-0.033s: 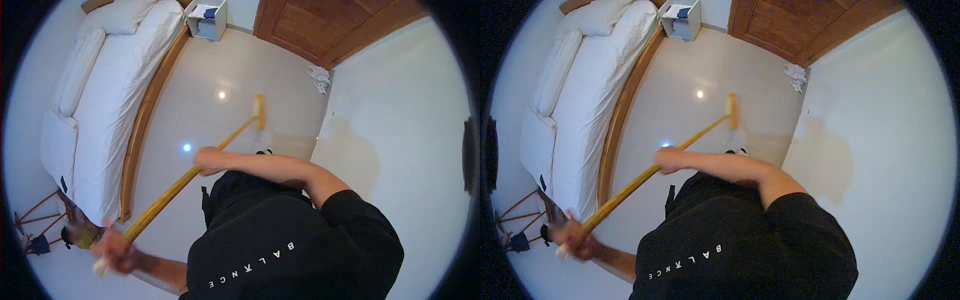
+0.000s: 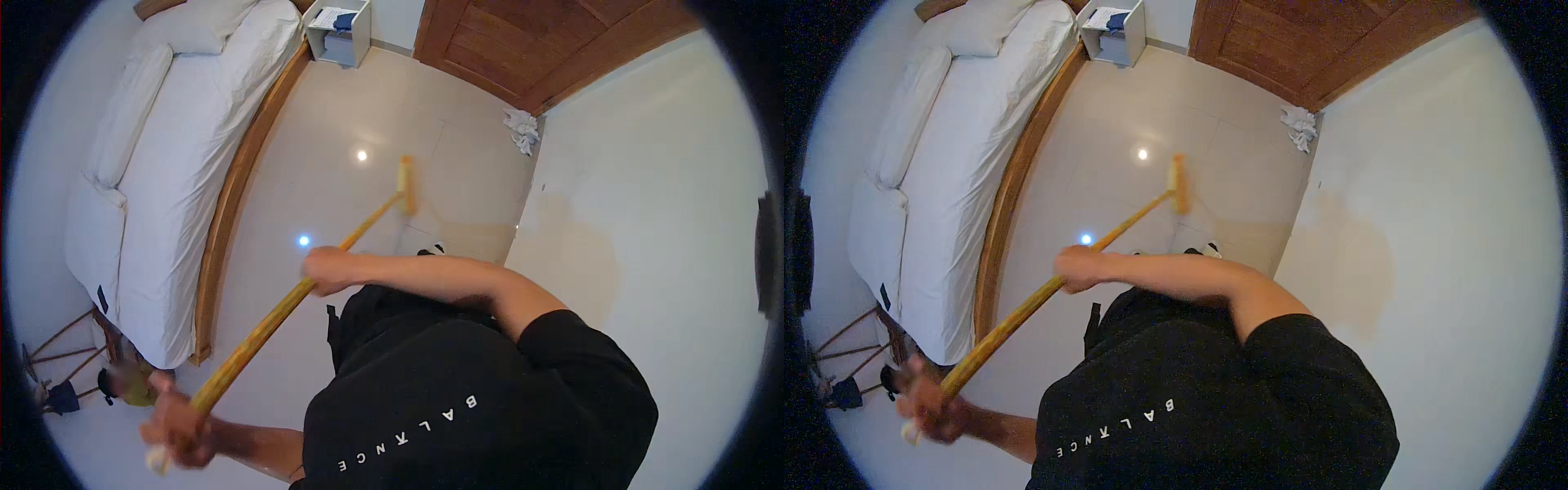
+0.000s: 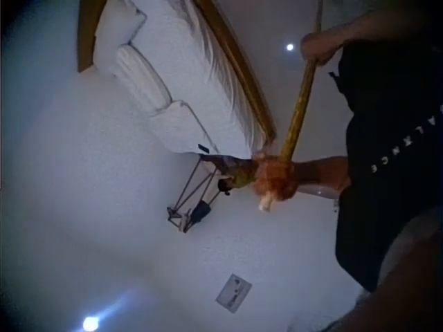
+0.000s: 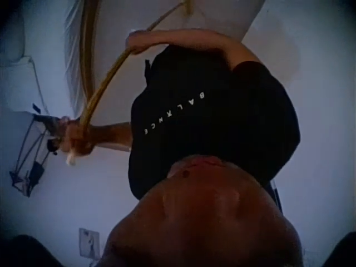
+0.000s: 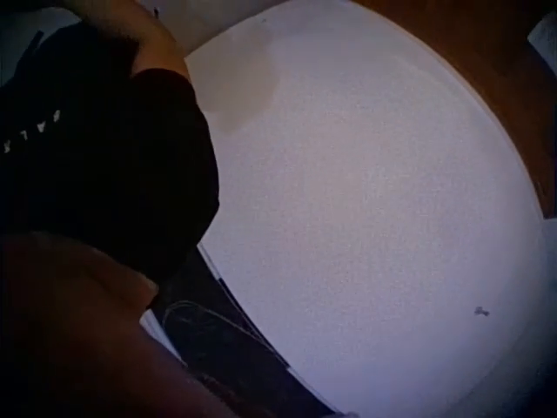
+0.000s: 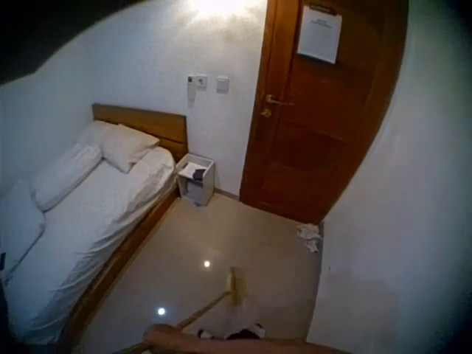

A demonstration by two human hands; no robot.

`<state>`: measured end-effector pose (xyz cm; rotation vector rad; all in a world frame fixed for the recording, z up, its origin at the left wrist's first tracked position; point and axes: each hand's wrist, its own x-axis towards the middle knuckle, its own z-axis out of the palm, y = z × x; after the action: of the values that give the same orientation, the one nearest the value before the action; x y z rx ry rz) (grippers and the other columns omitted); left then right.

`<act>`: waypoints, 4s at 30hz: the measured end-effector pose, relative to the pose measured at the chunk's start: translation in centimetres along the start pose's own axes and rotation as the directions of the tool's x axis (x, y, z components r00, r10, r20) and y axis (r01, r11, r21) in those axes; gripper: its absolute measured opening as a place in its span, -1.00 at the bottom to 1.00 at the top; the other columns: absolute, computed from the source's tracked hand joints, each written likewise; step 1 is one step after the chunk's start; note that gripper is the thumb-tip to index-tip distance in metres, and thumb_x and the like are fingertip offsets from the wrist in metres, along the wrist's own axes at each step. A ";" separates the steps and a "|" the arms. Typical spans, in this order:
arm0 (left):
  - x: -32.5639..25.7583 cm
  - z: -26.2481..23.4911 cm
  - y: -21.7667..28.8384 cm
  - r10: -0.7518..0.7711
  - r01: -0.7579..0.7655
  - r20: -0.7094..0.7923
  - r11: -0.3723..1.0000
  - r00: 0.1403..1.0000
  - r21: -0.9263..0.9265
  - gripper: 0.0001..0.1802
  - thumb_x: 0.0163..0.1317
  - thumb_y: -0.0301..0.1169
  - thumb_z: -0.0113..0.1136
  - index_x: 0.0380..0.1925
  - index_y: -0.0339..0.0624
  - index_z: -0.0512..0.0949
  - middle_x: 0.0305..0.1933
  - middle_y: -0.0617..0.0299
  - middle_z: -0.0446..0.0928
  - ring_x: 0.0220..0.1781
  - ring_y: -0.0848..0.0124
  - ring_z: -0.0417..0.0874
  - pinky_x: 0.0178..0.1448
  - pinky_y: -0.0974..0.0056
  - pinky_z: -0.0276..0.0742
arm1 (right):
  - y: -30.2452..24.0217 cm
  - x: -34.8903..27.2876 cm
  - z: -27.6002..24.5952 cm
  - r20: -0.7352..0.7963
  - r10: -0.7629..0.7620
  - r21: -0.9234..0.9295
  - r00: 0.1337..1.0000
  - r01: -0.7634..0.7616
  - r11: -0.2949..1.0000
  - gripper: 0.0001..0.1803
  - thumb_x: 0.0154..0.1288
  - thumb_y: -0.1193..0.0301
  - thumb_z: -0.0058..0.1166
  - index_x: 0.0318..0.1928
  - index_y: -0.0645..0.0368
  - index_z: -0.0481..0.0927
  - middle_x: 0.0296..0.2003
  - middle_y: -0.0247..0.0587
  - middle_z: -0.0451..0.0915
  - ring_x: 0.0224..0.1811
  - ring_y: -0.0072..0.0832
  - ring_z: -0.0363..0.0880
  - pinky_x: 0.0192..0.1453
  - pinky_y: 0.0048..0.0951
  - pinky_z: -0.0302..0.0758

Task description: Sweeping the floor of a hotel room using a broom.

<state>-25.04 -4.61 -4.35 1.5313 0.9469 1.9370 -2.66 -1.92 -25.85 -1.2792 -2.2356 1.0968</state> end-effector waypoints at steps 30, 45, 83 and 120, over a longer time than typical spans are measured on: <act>3.3 -1.2 5.1 0.360 -0.226 0.381 0.908 0.852 -0.352 -0.61 0.05 -0.13 -0.02 -0.81 0.08 0.12 -0.91 0.51 0.04 -0.81 0.57 0.02 -0.35 0.23 0.00 | -6.8 6.7 3.1 -0.015 -0.334 0.159 0.943 0.332 0.930 -0.87 -0.26 0.41 0.07 -0.66 0.20 0.46 -0.65 0.00 0.45 -0.48 -0.06 0.45 -0.38 -0.15 0.39; -0.8 0.9 -7.4 -0.305 0.469 0.547 0.863 0.779 -0.186 -0.75 0.11 -0.23 -0.09 -0.61 0.03 0.11 -0.82 0.42 0.08 -0.77 0.56 0.07 -0.06 0.09 0.12 | 4.1 -3.2 0.4 0.100 0.302 0.051 0.948 -0.308 0.950 -0.82 -0.19 0.34 0.02 -0.63 0.22 0.52 -0.62 0.03 0.49 -0.51 -0.09 0.49 -0.39 -0.15 0.43; 24.1 8.1 -12.4 0.232 -0.168 0.726 0.973 0.647 -0.161 -0.65 0.16 -0.17 -0.08 -0.74 -0.01 0.21 -0.89 0.45 0.30 -0.86 0.59 0.32 -0.23 0.22 0.15 | 4.2 31.1 -12.6 -0.254 -0.359 0.142 0.898 0.402 0.904 -0.86 -0.27 0.42 0.07 -0.60 0.22 0.51 -0.64 0.05 0.46 -0.51 -0.04 0.47 -0.44 -0.15 0.39; 45.3 19.1 -38.7 0.059 0.436 0.849 0.838 0.525 -0.328 -0.63 0.07 -0.24 -0.04 -0.84 -0.02 0.18 -0.93 0.37 0.19 -0.84 0.49 0.30 -0.28 0.18 0.25 | 17.2 42.7 -22.2 -0.329 0.356 0.215 0.875 -0.298 0.930 -0.81 -0.27 0.40 0.11 -0.59 0.23 0.43 -0.62 -0.01 0.44 -0.46 -0.04 0.43 -0.39 -0.22 0.36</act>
<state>-19.43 57.68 -3.23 1.6273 0.1175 0.9012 -1.93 49.17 -28.05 -1.6780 -1.6664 1.0206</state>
